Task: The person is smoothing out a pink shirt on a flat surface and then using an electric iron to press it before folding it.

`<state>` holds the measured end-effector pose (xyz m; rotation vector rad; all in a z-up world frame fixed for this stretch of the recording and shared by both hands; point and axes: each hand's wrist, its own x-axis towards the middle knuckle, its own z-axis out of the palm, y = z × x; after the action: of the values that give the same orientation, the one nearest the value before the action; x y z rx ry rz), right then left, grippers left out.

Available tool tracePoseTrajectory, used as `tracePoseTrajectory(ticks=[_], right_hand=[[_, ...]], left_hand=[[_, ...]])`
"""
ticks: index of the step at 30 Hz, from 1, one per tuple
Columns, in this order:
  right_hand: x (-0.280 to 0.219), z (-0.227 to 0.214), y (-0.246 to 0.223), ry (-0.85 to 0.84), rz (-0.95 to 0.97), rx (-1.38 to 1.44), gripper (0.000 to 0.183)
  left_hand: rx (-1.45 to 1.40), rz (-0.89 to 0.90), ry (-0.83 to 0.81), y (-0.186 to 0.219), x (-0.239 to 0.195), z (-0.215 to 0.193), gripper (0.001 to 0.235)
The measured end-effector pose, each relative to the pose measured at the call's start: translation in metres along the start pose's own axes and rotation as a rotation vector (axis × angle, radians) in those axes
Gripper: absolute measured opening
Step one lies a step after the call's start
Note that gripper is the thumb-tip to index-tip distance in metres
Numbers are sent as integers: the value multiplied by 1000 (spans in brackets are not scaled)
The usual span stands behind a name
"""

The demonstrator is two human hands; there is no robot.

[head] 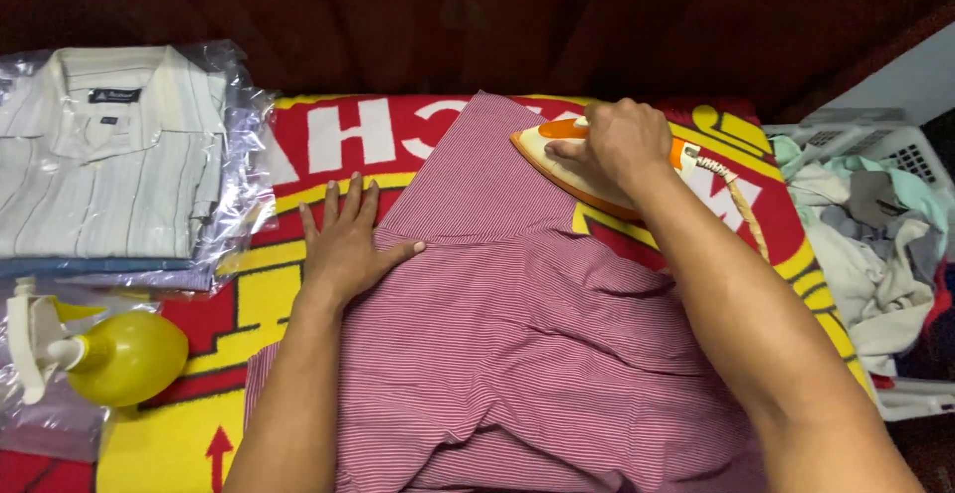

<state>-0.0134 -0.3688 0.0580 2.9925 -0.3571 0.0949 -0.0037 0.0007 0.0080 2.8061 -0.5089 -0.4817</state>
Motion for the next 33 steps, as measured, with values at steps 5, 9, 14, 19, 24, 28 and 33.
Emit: tracePoseTrajectory(ticks=[5,9,14,19,24,28,33], right_hand=[[8,2,-12,20,19,-30,65],[25,1,-22,77,-29,-20,68],[54,26,-23,148,-52,-71,53],[42,5,-29,71,-79,7,62],[16,-7,-38,-50,-141,-5,63],[0,-3,-43,-74,-205,41,62],[-4,15,-52,58,-342,38,62]], left_hand=[[-14,-8,-17,0,3,1,111],[-25,0,-33,-1,6,-1,109],[-32,0,-43,-5,9,3,110],[-36,21,-30,-6,10,3,113],[-48,30,-17,-8,9,5,111],[-53,56,0,-15,10,10,112],[-207,91,120,-31,0,6,68]])
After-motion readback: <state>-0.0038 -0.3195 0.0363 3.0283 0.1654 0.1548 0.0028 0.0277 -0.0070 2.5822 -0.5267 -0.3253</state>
